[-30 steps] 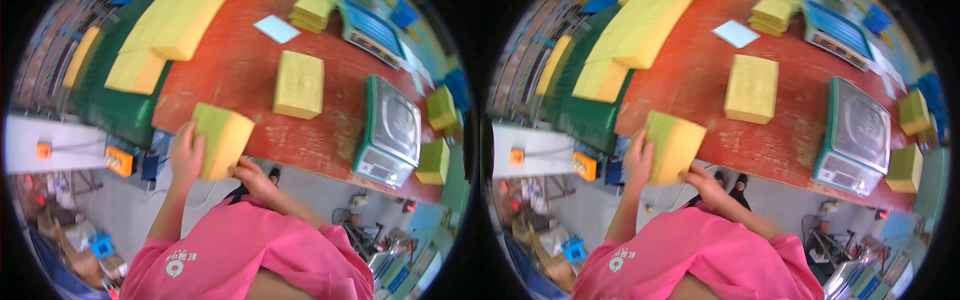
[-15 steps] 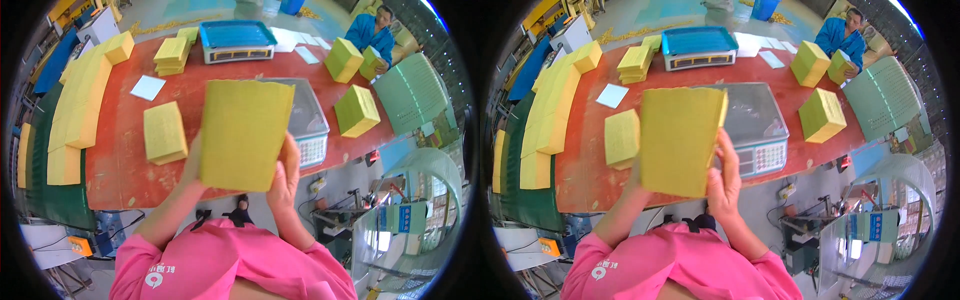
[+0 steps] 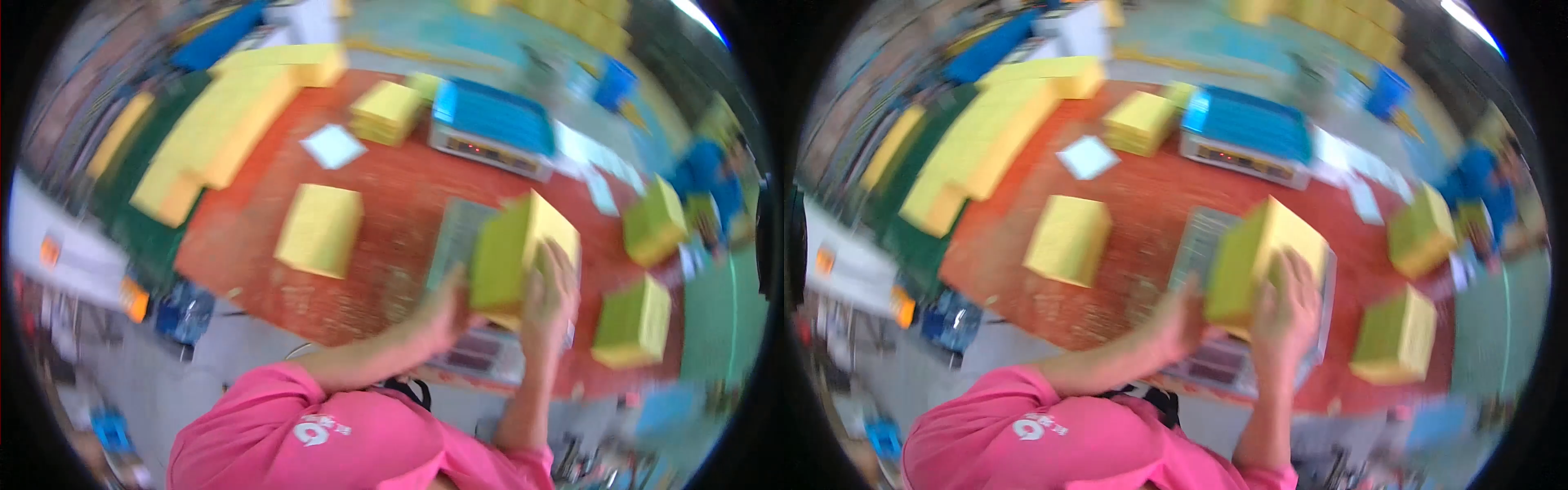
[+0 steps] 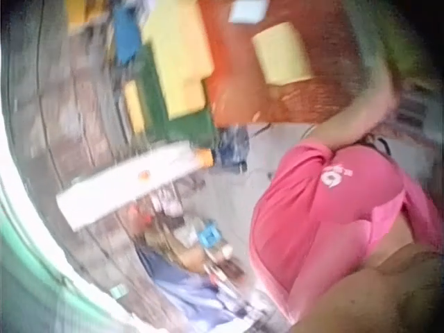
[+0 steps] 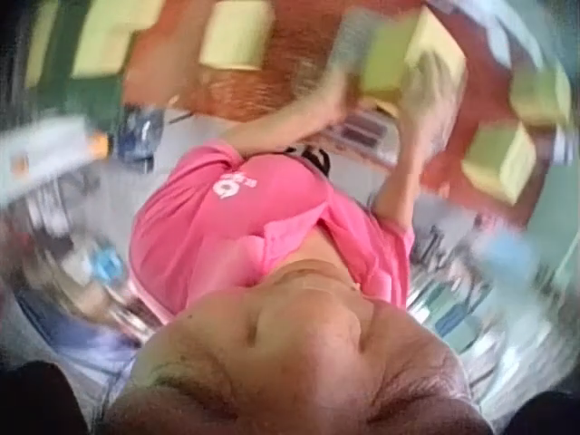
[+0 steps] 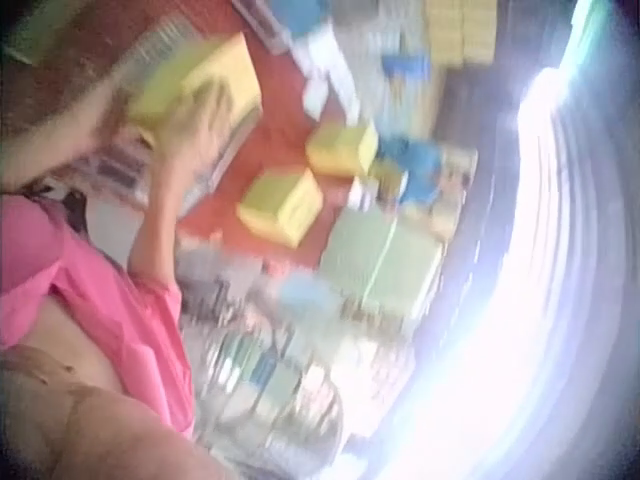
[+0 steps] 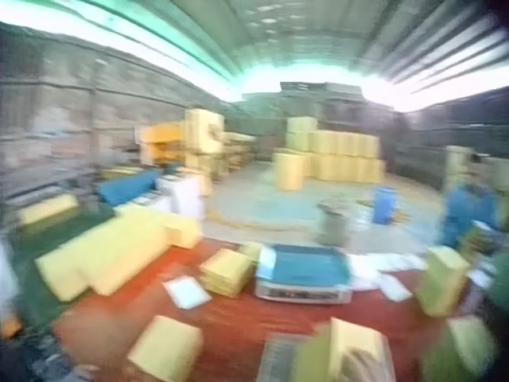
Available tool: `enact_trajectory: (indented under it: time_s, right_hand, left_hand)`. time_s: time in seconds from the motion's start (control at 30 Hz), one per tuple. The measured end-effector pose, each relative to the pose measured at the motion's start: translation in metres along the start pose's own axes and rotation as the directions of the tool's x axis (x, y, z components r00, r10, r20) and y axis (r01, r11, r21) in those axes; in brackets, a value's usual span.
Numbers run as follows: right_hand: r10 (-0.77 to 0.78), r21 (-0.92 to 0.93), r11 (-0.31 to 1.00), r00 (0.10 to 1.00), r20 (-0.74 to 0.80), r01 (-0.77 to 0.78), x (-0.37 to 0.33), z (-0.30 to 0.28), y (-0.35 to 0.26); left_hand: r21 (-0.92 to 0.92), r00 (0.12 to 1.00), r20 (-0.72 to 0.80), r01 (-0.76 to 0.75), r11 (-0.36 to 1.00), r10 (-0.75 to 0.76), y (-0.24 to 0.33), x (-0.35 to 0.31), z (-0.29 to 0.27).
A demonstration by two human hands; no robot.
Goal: Weighing and stacking yellow paper cards on a digital scale in a production facility.
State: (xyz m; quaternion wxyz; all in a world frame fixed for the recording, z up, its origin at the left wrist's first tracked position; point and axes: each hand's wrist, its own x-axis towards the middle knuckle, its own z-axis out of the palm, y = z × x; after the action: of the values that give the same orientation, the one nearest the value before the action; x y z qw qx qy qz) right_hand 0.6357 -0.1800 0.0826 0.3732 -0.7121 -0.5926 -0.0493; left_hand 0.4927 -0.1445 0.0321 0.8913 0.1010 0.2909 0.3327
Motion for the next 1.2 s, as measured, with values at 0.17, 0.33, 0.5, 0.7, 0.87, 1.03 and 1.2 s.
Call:
enact_trajectory:
  time_s: [0.17,0.33,0.5,0.7,0.87,1.03,1.2]
  right_hand:
    - [-0.142,-0.113,0.983,0.989,0.038,0.145,-0.011,-0.009,-0.028]
    - [-0.503,0.366,0.827,0.852,0.142,0.427,0.014,0.032,-0.176]
    - [-0.843,0.602,0.514,0.49,0.222,0.611,0.052,0.174,-0.313]
    - [-0.839,0.622,0.513,0.498,0.219,0.591,0.105,0.389,-0.42]
    - [-0.852,0.608,0.479,0.501,0.151,0.633,0.131,0.507,-0.505]
    - [-0.872,0.59,0.472,0.445,0.203,0.655,0.17,0.597,-0.526]
    - [-0.899,0.599,0.389,0.432,0.078,0.701,0.166,0.601,-0.521]
  left_hand:
    - [0.078,0.991,-0.015,-0.128,0.989,0.13,0.031,-0.054,-0.058]
    - [0.318,0.735,-0.135,-0.603,0.732,0.664,0.139,-0.137,-0.147]
    - [0.576,0.384,-0.21,-0.695,0.431,0.899,0.269,-0.185,-0.23]
    - [0.999,0.14,0.047,-0.007,-0.046,0.989,0.441,-0.171,-0.327]
    - [0.899,0.224,0.176,0.36,-0.249,0.959,0.511,-0.158,-0.374]
    - [0.766,0.325,0.236,0.517,-0.381,0.916,0.525,-0.128,-0.374]
    - [0.783,0.33,0.245,0.487,-0.386,0.912,0.522,-0.14,-0.38]
